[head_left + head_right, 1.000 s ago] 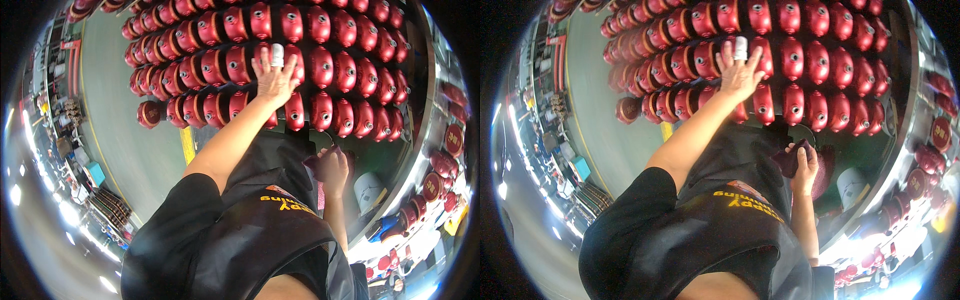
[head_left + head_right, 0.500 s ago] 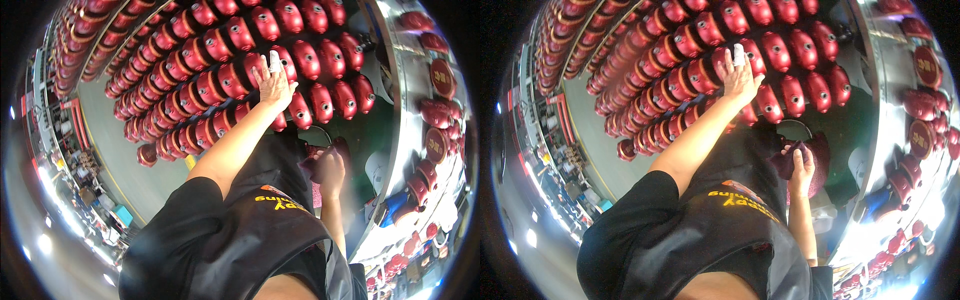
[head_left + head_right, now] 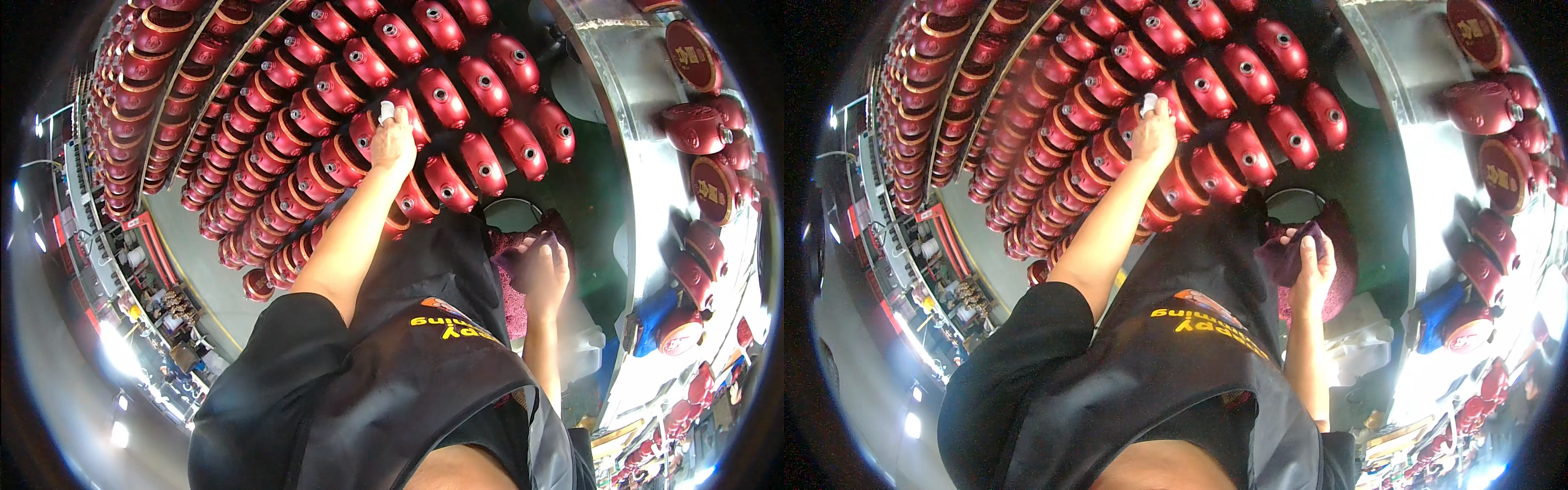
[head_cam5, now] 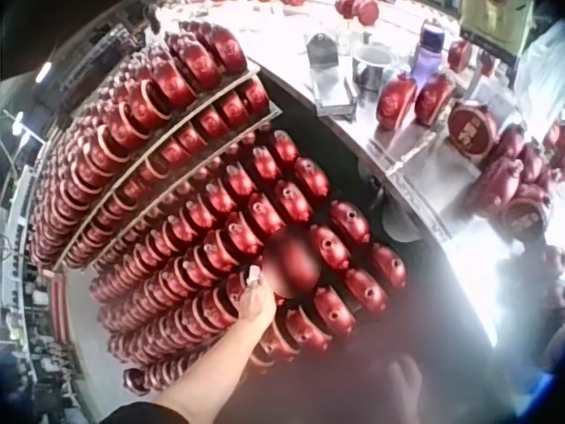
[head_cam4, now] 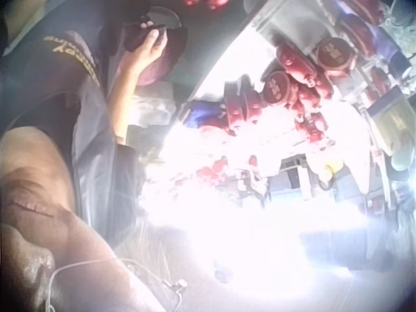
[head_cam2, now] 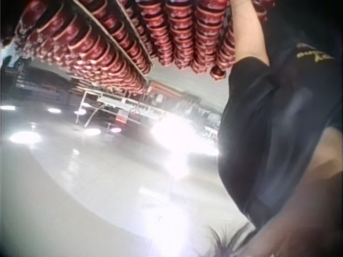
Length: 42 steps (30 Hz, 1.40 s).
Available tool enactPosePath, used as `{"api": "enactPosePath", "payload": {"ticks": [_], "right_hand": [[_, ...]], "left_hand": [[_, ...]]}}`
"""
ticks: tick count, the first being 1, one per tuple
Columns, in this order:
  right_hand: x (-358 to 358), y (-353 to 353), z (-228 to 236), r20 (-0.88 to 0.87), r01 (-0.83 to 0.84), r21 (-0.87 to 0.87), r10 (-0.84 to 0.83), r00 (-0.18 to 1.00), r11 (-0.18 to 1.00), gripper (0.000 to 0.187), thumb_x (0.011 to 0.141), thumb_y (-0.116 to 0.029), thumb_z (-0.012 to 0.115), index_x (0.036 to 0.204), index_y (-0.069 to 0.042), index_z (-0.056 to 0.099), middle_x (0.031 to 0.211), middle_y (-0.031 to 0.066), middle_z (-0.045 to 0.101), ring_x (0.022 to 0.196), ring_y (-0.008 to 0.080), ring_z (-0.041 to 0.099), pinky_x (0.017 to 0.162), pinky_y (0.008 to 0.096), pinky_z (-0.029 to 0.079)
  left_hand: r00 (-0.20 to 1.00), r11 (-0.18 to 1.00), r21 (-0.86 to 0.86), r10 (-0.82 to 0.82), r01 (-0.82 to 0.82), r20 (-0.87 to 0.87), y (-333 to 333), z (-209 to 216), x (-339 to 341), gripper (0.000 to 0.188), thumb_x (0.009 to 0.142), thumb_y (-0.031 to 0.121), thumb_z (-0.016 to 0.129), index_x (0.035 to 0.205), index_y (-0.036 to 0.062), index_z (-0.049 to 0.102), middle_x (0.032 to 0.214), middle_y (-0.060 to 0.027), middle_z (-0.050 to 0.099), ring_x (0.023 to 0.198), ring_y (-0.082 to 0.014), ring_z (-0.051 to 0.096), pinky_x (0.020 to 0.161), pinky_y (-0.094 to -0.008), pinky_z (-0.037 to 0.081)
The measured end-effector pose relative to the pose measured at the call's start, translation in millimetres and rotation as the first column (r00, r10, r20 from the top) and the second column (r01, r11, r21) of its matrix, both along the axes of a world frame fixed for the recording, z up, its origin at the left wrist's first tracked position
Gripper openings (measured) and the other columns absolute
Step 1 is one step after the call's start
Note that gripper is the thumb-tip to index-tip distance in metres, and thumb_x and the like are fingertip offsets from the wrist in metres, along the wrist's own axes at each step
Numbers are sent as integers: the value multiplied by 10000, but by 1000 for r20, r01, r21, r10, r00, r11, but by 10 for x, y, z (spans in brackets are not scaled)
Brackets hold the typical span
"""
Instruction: The person wipes the surface of numerous red decorative items arranged on a rack using a cloth. They then move a large black board and continue wiping additional items on a metal table before handling paper sheets.
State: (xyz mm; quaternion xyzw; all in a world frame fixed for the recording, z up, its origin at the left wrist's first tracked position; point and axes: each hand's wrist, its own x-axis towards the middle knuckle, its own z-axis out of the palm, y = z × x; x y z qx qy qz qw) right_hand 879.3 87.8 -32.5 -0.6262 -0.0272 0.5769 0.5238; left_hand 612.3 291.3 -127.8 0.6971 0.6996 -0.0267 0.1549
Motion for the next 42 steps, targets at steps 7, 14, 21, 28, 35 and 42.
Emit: {"api": "enactPosePath", "payload": {"ticks": [7, 14, 21, 28, 35, 42], "right_hand": [[13, -12, -78, -24, 2, 22, -2, 1000, 1000, 241, 957, -116, 569, 1163, 5, 547, 1038, 151, 665, 900, 209, 661, 844, 347, 541], [-44, -3, -69, -14, -22, 19, 22, 1000, 1000, 253, 966, -112, 553, 1189, 7, 542, 1002, 117, 661, 858, 170, 644, 812, 319, 534], [143, -220, -105, -117, 123, 0, -122, 986, 992, 251, 957, -110, 566, 1187, -11, 549, 1005, 96, 660, 864, 163, 644, 801, 310, 527], [422, -502, 9, -172, 265, 65, -251, 953, 962, 282, 937, -94, 571, 1194, -8, 491, 1012, 141, 649, 877, 212, 646, 818, 342, 529], [731, -873, 68, -108, 399, 38, -394, 913, 916, 217, 909, -78, 600, 1107, -22, 529, 1046, 111, 658, 946, 193, 638, 877, 337, 516], [1058, -441, 290, -161, 506, 287, -480, 863, 813, 260, 909, -53, 619, 1153, -27, 536, 1156, 128, 625, 1057, 229, 619, 950, 371, 496]], "left_hand": [[996, 998, 65, -16, 11, 82, 55, -18, -150, 212, 897, 198, 592, 999, 34, 502, 1010, -246, 548, 880, -415, 607, 736, -479, 549], [995, 999, 43, -4, 0, 99, 95, -54, -184, 234, 894, 222, 608, 1084, 95, 555, 1049, -239, 566, 929, -457, 571, 795, -533, 479], [927, 927, 278, -313, 251, 206, 503, 803, 957, 432, 843, 195, 686, 1240, 70, 569, 1155, -202, 587, 1074, -380, 529, 967, -461, 405], [284, 623, 723, -781, 298, 556, 1108, 1367, 4071, 331, 861, 236, 682, 1132, 56, 621, 1114, -171, 644, 1053, -306, 591, 889, -370, 475], [224, 703, 629, -706, 332, 671, 1299, 1195, 4749, 227, 811, 261, 707, 902, 83, 598, 866, -157, 677, 796, -351, 655, 727, -427, 522], [-135, 954, 224, -199, 197, 971, 1043, 1409, 3992, 223, 917, 142, 645, 1076, -10, 607, 1113, -97, 641, 978, -136, 590, 871, -279, 462]]}}
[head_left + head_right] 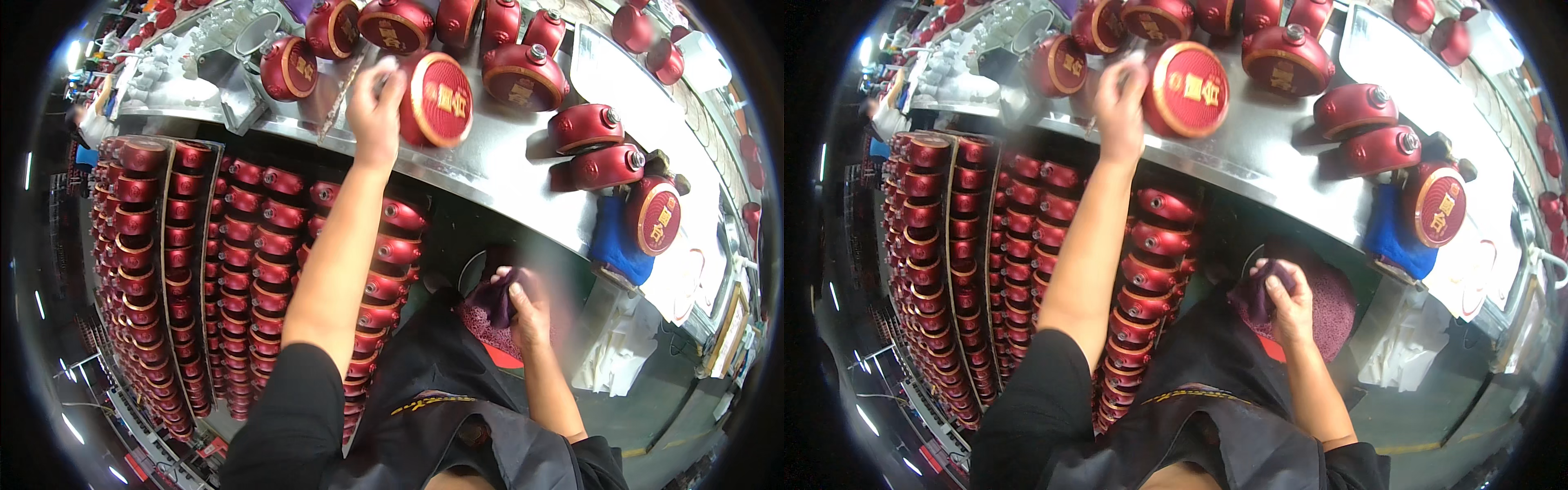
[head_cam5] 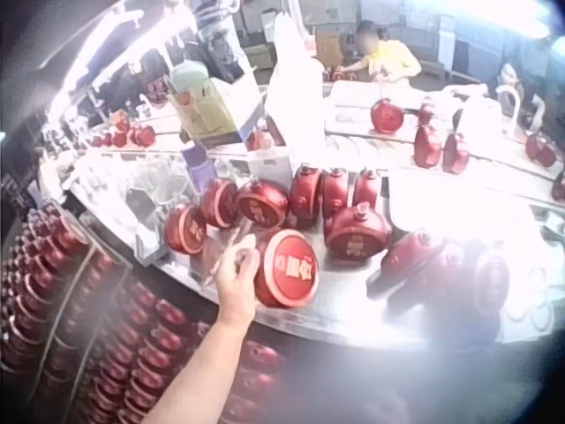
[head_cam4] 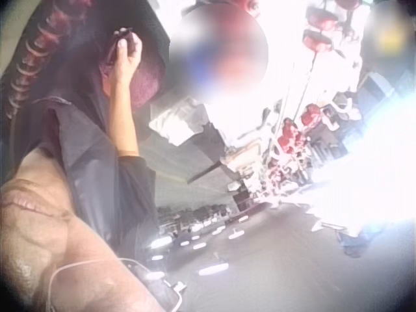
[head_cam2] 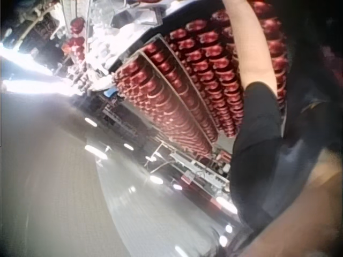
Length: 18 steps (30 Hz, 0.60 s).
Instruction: The person wipes the surface of numerous red decorative items arranged on a rack using a cloth. They then move a large black board and continue wiping additional items on a metal table before handling paper sheets.
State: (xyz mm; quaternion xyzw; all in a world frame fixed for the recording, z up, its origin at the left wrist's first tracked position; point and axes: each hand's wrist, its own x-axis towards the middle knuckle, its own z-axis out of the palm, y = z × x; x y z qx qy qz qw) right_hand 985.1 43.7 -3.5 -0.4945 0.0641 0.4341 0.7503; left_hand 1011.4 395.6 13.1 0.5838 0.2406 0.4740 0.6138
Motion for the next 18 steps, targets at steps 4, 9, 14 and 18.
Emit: {"api": "enactPosePath", "payload": {"ticks": [4, 9, 14, 18], "right_hand": [[-7, 561, 279, 121, 23, 140, -40, 992, 990, 285, 928, -48, 590, 1203, -30, 517, 1220, 124, 591, 1120, 232, 587, 991, 375, 467], [-554, 944, 543, 436, -196, 27, 164, 885, 980, 352, 936, -77, 596, 1262, -4, 486, 1252, 73, 538, 1150, 145, 506, 1018, 308, 390], [-1203, 1040, 713, 500, -302, -67, 294, 815, 951, 517, 934, -117, 615, 1388, -28, 385, 1273, 101, 519, 1156, 174, 510, 1013, 313, 397], [-1780, 1074, 769, 413, -520, 64, 452, 791, 852, 521, 936, -102, 603, 1406, -22, 393, 1306, 87, 511, 1161, 166, 508, 1024, 307, 385]], "left_hand": [[986, 971, -237, 12, 28, 167, -495, 292, -864, 229, 950, 126, 606, 1133, -10, 580, 1175, -66, 605, 930, -75, 531, 892, -234, 433], [971, 964, -263, 107, -49, 214, -1027, 614, -1802, 239, 963, 150, 587, 1148, 0, 569, 1335, -145, 538, 1149, -152, 524, 1022, -300, 386], [945, 954, -262, 212, -146, 247, -1437, 844, -2798, 277, 944, 151, 615, 1167, -4, 558, 1385, -163, 496, 1183, -170, 515, 1044, -316, 374], [926, 936, -199, 328, -291, 189, -1820, 1056, -3720, 260, 925, 85, 625, 1158, -17, 570, 1377, -137, 503, 964, -71, 523, 917, -239, 413]]}}
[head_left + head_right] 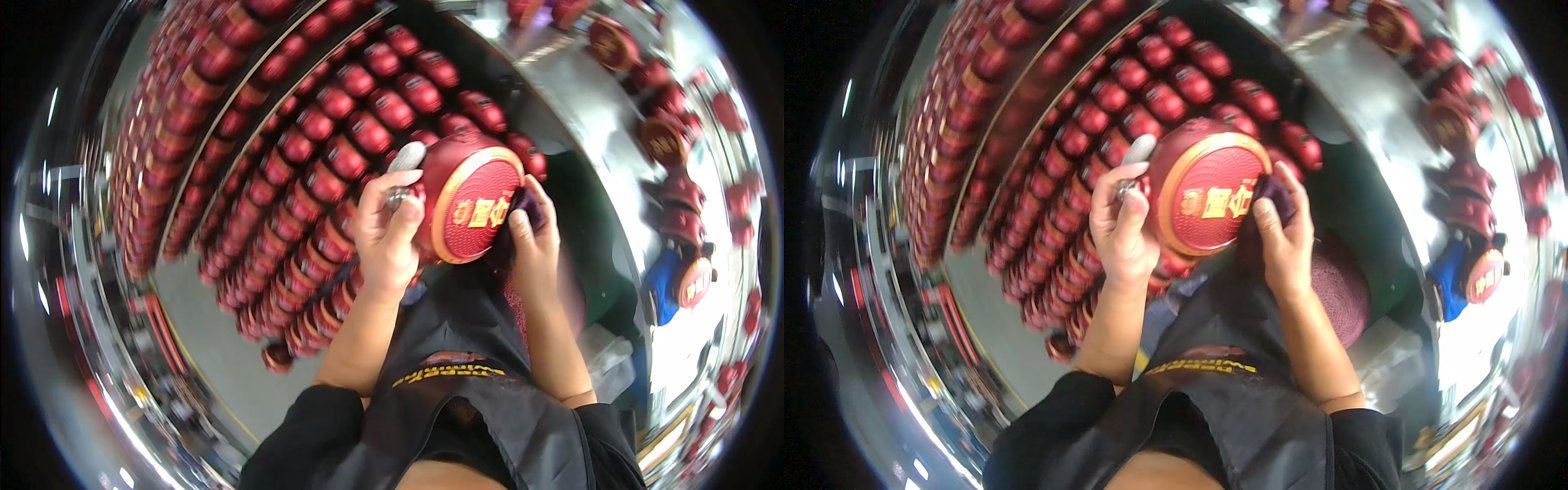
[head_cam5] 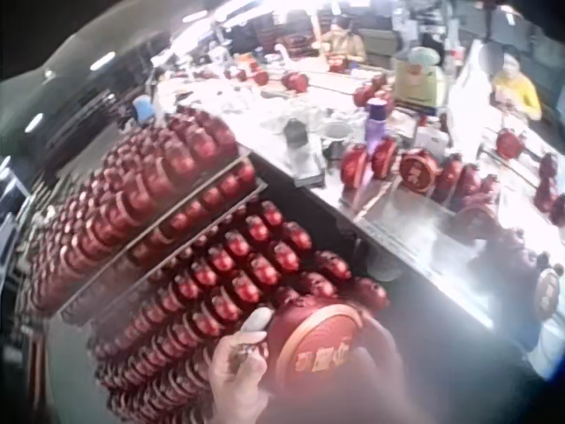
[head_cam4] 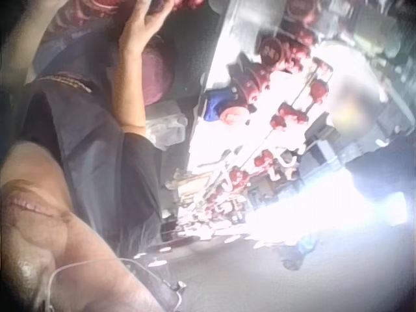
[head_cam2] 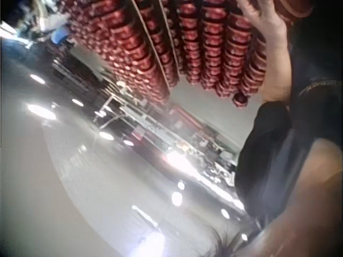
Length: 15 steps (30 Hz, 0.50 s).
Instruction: The person wipes the surface of numerous red decorative items arranged on a rack using a cloth. They then move a large black board and continue wiping additional items on a metal table before handling paper sheets.
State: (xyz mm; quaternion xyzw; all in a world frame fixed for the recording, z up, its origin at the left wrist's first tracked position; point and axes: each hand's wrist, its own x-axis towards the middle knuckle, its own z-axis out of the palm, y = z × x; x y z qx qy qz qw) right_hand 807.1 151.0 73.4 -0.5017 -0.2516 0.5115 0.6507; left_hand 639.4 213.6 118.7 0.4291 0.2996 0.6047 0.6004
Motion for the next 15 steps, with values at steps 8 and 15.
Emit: {"api": "enactPosePath", "payload": {"ticks": [8, 15], "right_hand": [[-1418, -427, -296, -197, -554, -157, 524, 829, 817, 568, 1016, -405, 355, 1371, 37, 379, 1328, 161, 487, 1209, 270, 505, 1026, 410, 408], [-2851, -1128, -750, -299, -881, -234, 831, 468, 412, 552, 965, -391, 503, 1369, -31, 396, 1291, 136, 514, 1177, 281, 528, 1012, 438, 429]], "left_hand": [[816, 900, -8, 391, -435, -426, -1414, 175, -1812, 282, 879, 112, 663, 1149, 59, 600, 1219, -165, 586, 1040, -194, 587, 935, -326, 438], [277, 629, 122, 498, -768, -821, -2997, 232, -3122, 338, 789, 168, 740, 1090, 62, 628, 870, -128, 630, 762, -315, 551, 731, -398, 453]]}}
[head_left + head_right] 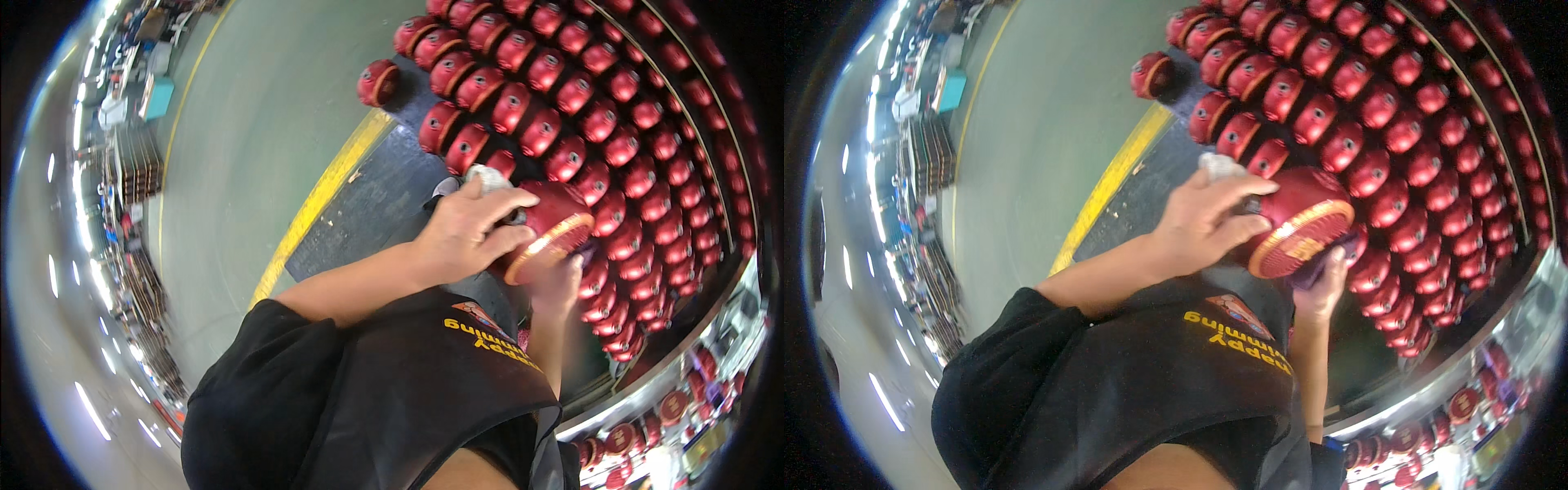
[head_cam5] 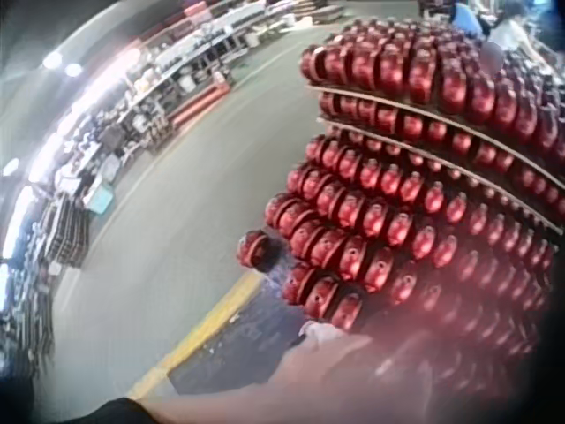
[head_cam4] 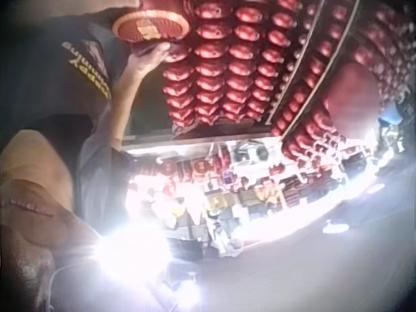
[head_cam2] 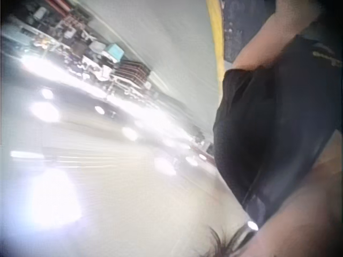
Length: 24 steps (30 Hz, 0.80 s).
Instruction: The person wipes the surface of numerous red decorative items arranged on a rack using a cloth. They then move a large black board and continue wiping additional items on a metal table before handling paper sheets.
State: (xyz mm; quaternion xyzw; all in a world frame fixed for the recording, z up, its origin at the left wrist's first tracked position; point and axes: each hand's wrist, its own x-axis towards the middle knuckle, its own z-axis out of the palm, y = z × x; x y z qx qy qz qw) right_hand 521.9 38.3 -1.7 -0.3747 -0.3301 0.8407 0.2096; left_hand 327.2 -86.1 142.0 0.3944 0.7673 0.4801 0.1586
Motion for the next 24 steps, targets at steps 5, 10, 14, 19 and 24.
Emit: {"api": "enactPosePath", "payload": {"ticks": [5, 10, 14, 19, 24], "right_hand": [[-1244, -730, -114, -239, -254, -418, 164, 957, 872, 465, 958, -287, 553, 1340, -55, 422, 1235, 120, 568, 1144, 270, 571, 995, 423, 459], [-1918, -1004, -236, -212, -354, -348, 295, 932, 868, 396, 962, -77, 496, 1342, 14, 434, 1253, 168, 573, 1133, 284, 577, 969, 439, 481], [-1988, -836, -302, -18, -417, -178, 421, 907, 891, 454, 905, 30, 489, 1354, -21, 446, 1273, 186, 564, 1035, 271, 632, 927, 397, 515], [-2198, -529, -278, 170, -494, 17, 484, 858, 869, 296, 871, 66, 523, 1152, -11, 578, 977, 79, 644, 842, 145, 627, 802, 284, 521], [-2864, -309, -122, 387, -711, 480, 603, 698, 515, 91, 891, -79, 611, 877, 8, 590, 823, 28, 582, 722, 121, 524, 698, 274, 445]], "left_hand": [[960, 961, -107, 237, -254, -151, -922, -12, -721, 249, 800, 165, 748, 997, 59, 640, 819, -73, 644, 583, -202, 537, 597, -318, 460], [900, 943, -160, 213, -290, -379, -1462, -462, -1423, 247, 814, 212, 731, 983, 60, 633, 739, -104, 578, 618, -260, 535, 549, -354, 449], [895, 922, -255, 169, -292, -414, -1578, -1215, -1976, 263, 818, 204, 712, 1031, 75, 627, 806, -120, 622, 660, -310, 575, 591, -388, 466], [906, 897, -341, 132, -282, -401, -1481, -2107, -2397, 260, 884, 269, 628, 1054, 75, 604, 833, -162, 578, 750, -355, 612, 648, -435, 508], [923, 894, -366, 117, -258, -366, -1414, -2697, -2588, 266, 893, 260, 599, 1082, 73, 603, 891, -170, 589, 782, -358, 623, 671, -449, 517]]}}
